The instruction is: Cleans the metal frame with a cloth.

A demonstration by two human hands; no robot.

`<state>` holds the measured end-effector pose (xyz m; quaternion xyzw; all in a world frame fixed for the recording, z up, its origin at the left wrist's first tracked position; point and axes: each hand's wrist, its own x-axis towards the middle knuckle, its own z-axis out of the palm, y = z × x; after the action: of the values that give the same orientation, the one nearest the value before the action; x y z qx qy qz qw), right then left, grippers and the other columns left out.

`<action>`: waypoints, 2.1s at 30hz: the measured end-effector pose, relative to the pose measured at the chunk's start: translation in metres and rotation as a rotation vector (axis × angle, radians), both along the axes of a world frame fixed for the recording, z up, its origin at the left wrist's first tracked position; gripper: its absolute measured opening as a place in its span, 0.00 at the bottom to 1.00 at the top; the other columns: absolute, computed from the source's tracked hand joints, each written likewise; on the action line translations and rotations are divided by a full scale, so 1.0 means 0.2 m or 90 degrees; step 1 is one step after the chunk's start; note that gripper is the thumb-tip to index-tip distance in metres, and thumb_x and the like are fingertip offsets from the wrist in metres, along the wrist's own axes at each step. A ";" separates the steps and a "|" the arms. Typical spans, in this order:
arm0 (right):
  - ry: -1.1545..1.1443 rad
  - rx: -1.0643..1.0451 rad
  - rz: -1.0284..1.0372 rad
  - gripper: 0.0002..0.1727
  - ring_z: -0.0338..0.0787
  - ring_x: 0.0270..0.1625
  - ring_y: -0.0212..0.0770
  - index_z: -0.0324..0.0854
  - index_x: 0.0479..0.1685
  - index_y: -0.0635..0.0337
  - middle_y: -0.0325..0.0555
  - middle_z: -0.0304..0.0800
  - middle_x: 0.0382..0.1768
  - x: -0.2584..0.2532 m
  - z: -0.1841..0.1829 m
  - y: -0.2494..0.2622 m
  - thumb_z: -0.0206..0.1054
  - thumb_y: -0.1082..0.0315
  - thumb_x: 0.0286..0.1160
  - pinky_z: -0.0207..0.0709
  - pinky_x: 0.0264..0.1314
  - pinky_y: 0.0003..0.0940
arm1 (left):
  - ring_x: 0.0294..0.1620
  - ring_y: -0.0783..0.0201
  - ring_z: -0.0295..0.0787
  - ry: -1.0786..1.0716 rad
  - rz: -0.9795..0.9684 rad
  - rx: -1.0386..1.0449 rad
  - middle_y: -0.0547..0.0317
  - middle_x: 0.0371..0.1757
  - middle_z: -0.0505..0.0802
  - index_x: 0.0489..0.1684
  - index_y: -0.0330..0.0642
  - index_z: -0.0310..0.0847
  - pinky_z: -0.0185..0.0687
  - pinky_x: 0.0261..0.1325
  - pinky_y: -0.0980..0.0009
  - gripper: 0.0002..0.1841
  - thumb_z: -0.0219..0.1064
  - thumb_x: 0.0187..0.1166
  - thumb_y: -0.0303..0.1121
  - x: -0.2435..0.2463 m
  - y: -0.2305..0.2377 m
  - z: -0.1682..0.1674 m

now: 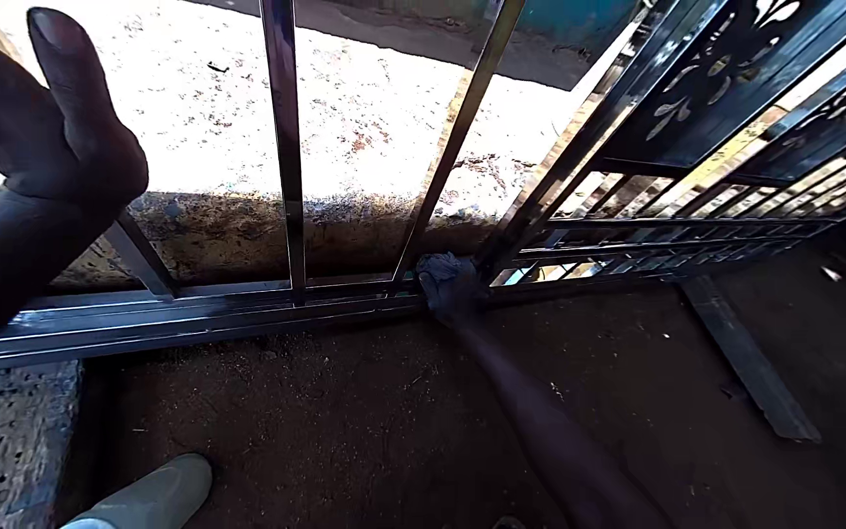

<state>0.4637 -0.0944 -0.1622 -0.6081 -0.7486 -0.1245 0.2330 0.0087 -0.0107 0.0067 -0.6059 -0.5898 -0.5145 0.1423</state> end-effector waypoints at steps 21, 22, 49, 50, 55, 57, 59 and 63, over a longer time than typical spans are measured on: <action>0.379 0.185 -0.016 0.17 0.93 0.34 0.54 0.83 0.40 0.72 0.56 0.90 0.29 -0.61 0.69 0.29 0.63 0.61 0.78 0.87 0.40 0.54 | 0.80 0.31 0.62 0.018 0.044 0.185 0.26 0.82 0.65 0.86 0.38 0.54 0.58 0.75 0.38 0.45 0.47 0.78 0.66 0.10 -0.07 0.09; 0.393 0.157 -0.018 0.19 0.92 0.32 0.53 0.82 0.42 0.71 0.56 0.89 0.28 -0.61 0.94 0.34 0.62 0.59 0.82 0.86 0.37 0.55 | 0.80 0.32 0.63 0.014 0.049 0.188 0.27 0.81 0.66 0.86 0.41 0.55 0.59 0.73 0.39 0.44 0.47 0.78 0.67 0.10 -0.08 0.08; 0.607 0.470 0.087 0.27 0.91 0.44 0.39 0.66 0.70 0.78 0.57 0.86 0.48 -0.67 1.74 0.25 0.63 0.71 0.74 0.88 0.47 0.37 | 0.78 0.37 0.69 -0.123 -0.001 0.220 0.29 0.77 0.73 0.82 0.31 0.59 0.62 0.78 0.42 0.46 0.48 0.79 0.67 0.11 -0.06 0.09; 0.517 0.523 0.079 0.27 0.88 0.60 0.49 0.69 0.69 0.82 0.68 0.84 0.58 -0.68 1.88 0.33 0.64 0.68 0.76 0.81 0.65 0.44 | 0.77 0.36 0.70 -0.133 -0.001 0.214 0.28 0.77 0.73 0.81 0.28 0.59 0.63 0.77 0.41 0.47 0.48 0.79 0.67 0.11 -0.06 0.10; 0.146 0.449 -0.103 0.48 0.83 0.70 0.70 0.82 0.66 0.68 0.70 0.88 0.61 -1.06 2.19 0.55 0.39 0.29 0.84 0.61 0.79 0.69 | 0.72 0.35 0.76 -0.124 -0.005 0.206 0.25 0.73 0.77 0.82 0.24 0.57 0.72 0.71 0.42 0.48 0.45 0.81 0.67 0.10 -0.05 0.09; 0.107 0.501 -0.028 0.44 0.86 0.65 0.67 0.83 0.64 0.67 0.67 0.90 0.56 -1.25 2.14 0.54 0.41 0.33 0.87 0.65 0.74 0.68 | 0.73 0.36 0.75 -0.123 -0.022 0.204 0.26 0.74 0.76 0.82 0.24 0.57 0.71 0.72 0.43 0.48 0.46 0.81 0.67 0.11 -0.06 0.08; 0.091 0.537 0.094 0.36 0.84 0.68 0.66 0.81 0.67 0.67 0.66 0.88 0.62 -1.35 2.07 0.53 0.47 0.41 0.89 0.67 0.75 0.66 | 0.74 0.37 0.74 -0.135 -0.042 0.189 0.27 0.75 0.76 0.82 0.23 0.56 0.71 0.72 0.42 0.48 0.46 0.81 0.66 0.10 -0.06 0.07; 0.075 0.653 0.348 0.12 0.79 0.70 0.65 0.88 0.49 0.64 0.68 0.81 0.66 -1.25 2.02 0.53 0.63 0.66 0.79 0.67 0.71 0.60 | 0.66 0.42 0.80 -0.228 -0.114 0.098 0.35 0.68 0.82 0.84 0.26 0.57 0.75 0.69 0.43 0.44 0.47 0.82 0.61 0.08 -0.10 0.15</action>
<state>0.2127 0.0117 0.2416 -0.2084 -0.7082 -0.3724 0.5624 0.0252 -0.0301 0.0359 -0.5420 -0.5085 -0.6682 0.0348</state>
